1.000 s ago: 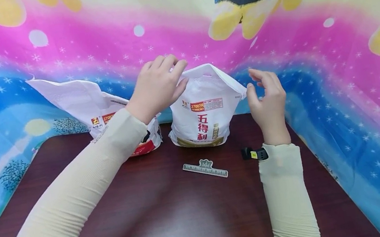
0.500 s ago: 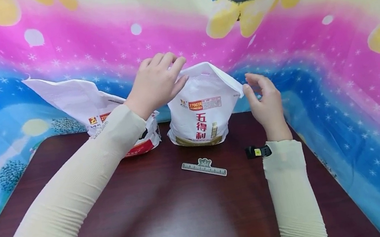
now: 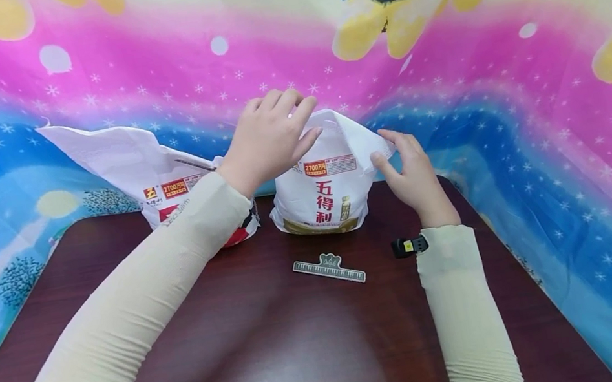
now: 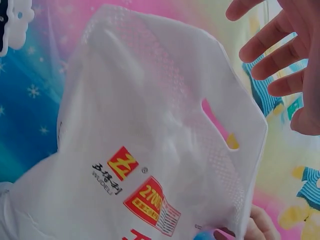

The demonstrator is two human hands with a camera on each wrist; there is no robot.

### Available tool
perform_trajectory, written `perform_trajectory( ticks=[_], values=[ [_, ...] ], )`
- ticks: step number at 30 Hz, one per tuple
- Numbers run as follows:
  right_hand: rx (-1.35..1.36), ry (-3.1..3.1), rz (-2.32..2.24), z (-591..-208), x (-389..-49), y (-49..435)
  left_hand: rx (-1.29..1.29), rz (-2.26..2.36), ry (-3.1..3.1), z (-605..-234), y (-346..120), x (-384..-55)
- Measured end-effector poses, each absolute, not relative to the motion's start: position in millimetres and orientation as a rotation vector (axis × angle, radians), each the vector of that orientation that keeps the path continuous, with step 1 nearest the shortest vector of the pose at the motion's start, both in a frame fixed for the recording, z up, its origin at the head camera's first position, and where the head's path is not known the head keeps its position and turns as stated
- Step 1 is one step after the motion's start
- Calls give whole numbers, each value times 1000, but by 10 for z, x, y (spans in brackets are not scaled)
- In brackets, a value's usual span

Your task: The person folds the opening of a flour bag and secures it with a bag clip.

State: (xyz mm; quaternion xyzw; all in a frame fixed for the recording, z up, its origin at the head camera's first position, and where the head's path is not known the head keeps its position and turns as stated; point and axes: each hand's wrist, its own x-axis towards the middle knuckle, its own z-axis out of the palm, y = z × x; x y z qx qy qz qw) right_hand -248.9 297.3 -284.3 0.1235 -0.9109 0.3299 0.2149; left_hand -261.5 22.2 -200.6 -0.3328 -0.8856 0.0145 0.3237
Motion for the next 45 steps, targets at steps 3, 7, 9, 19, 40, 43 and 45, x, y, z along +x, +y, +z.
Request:
perform_trajectory(
  ticks=[3,7,9,19,40,43,45],
  values=[
    [360,-2549,879,-2876,-2534,2940,-875,54,-2330,-2032,243,-2612],
    [350,-2530,844,-2918,-2576,2899,-897,58,-2337,-2083,293,-2617],
    [347,-2494,837,-2941,-2589,2891,-916,60,-2333,-2108,330,-2620],
    [326,-2298,826,-3021,-2694,2876,-981,205,-2253,-2176,513,-2677],
    [371,-2223,722,-3030,-2739,2775,-995,351,-2190,-2433,914,-2710],
    [371,-2213,713,-3032,-2748,2763,-1010,372,-2171,-2433,922,-2730],
    [378,-2206,708,-3028,-2750,2753,-1024,387,-2171,-2426,925,-2735]
  ],
)
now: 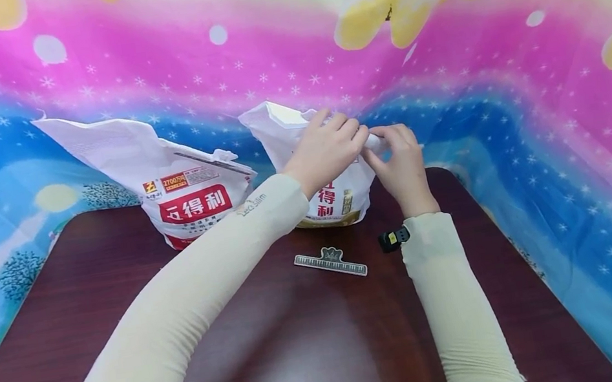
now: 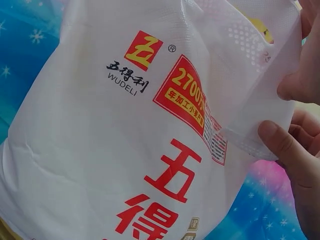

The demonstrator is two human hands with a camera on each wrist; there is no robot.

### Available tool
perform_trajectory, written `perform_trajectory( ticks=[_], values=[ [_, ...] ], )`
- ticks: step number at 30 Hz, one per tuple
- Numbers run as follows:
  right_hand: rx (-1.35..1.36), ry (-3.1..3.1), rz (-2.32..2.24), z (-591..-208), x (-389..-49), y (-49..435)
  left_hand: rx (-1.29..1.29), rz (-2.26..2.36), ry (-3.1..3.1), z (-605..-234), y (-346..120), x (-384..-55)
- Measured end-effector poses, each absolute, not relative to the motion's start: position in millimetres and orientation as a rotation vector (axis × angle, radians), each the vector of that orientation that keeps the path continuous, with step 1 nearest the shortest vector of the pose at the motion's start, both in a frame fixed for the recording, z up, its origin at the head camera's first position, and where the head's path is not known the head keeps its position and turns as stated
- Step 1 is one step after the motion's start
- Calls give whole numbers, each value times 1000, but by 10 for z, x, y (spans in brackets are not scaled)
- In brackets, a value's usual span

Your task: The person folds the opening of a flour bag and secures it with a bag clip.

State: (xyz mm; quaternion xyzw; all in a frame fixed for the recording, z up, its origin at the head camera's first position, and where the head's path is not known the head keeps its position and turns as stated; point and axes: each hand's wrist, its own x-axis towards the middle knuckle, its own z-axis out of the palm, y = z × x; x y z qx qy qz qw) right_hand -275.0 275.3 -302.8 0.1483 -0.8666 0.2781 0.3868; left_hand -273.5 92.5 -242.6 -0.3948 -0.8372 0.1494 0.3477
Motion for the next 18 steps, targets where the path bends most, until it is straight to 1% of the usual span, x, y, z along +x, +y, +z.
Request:
perform_trajectory(
  ticks=[18],
  values=[
    [414,-2193,657,-2958,-2736,2718,-1050,374,-2257,-2382,1046,-2724]
  ],
)
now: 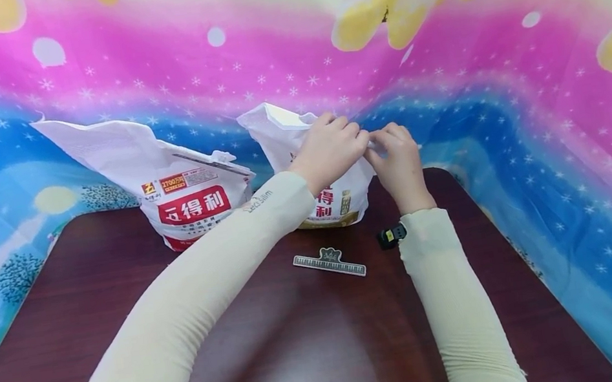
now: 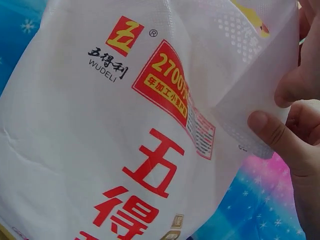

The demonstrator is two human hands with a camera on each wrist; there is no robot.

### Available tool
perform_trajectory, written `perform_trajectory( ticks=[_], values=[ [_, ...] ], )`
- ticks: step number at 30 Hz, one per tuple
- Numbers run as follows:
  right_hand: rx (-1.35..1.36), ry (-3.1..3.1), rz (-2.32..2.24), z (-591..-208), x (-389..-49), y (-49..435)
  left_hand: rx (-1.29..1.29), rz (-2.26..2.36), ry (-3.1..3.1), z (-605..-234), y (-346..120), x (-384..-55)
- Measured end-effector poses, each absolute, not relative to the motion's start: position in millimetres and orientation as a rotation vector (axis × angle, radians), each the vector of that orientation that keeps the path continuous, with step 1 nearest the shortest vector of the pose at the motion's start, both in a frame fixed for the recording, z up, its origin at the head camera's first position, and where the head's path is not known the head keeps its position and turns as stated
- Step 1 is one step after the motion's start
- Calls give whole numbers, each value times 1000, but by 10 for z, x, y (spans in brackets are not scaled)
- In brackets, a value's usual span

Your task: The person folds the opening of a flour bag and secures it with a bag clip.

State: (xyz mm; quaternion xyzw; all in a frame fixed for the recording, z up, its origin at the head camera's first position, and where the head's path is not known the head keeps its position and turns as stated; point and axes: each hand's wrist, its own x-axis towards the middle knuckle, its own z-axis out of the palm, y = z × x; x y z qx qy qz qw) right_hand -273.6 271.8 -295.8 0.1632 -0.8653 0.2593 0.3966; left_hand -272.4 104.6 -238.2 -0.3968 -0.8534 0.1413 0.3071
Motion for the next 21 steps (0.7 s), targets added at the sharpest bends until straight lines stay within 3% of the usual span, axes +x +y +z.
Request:
perform_trajectory(
  ticks=[21],
  values=[
    [493,-2320,620,-2887,-2645,2698,-1165,276,-2355,-2353,841,-2775]
  ],
)
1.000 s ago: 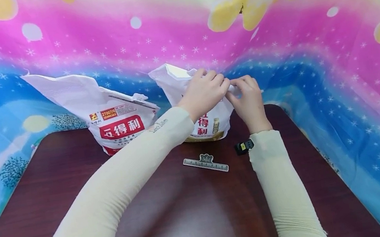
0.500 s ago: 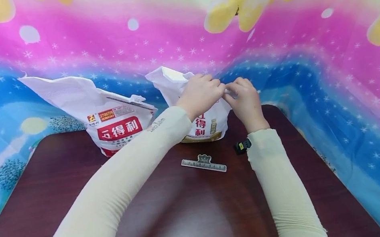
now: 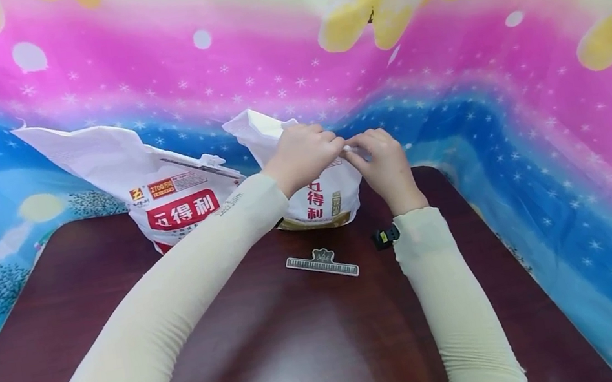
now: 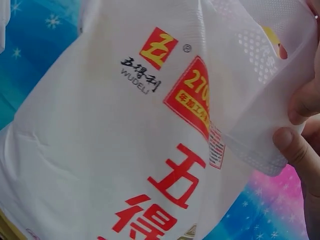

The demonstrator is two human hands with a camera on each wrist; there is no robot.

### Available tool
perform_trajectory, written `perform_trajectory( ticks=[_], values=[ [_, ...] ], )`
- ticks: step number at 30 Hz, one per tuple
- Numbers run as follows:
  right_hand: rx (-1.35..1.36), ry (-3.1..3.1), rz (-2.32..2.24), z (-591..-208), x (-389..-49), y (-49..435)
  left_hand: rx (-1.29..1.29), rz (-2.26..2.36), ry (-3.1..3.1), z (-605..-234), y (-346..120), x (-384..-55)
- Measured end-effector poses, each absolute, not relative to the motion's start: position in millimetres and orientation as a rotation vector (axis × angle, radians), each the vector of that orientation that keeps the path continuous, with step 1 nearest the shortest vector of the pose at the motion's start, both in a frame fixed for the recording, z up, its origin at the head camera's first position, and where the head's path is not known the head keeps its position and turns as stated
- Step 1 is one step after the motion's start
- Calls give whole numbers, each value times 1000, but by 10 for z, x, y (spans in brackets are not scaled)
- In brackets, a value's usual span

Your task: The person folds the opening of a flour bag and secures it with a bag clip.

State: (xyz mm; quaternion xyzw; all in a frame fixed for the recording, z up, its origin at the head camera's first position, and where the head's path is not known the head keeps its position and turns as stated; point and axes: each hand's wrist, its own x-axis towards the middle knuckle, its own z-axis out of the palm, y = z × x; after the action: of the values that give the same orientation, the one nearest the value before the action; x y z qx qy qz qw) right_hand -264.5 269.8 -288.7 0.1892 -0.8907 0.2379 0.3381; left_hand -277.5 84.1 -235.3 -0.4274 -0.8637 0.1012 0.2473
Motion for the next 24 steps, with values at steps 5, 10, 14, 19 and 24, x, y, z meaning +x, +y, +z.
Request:
perform_trajectory(
  ticks=[5,10,14,19,24],
  values=[
    [514,-2305,602,-2933,-2672,2702,-1153,279,-2300,-2381,768,-2776],
    [480,-2295,573,-2957,-2685,2784,-1153,302,-2277,-2354,727,-2779],
    [443,-2287,583,-2996,-2697,2838,-1165,309,-2268,-2339,687,-2778],
    [444,-2270,614,-3015,-2708,2848,-1169,285,-2239,-2324,628,-2758],
    [416,-2257,640,-3019,-2714,2870,-1184,275,-2260,-2277,591,-2728]
  ],
)
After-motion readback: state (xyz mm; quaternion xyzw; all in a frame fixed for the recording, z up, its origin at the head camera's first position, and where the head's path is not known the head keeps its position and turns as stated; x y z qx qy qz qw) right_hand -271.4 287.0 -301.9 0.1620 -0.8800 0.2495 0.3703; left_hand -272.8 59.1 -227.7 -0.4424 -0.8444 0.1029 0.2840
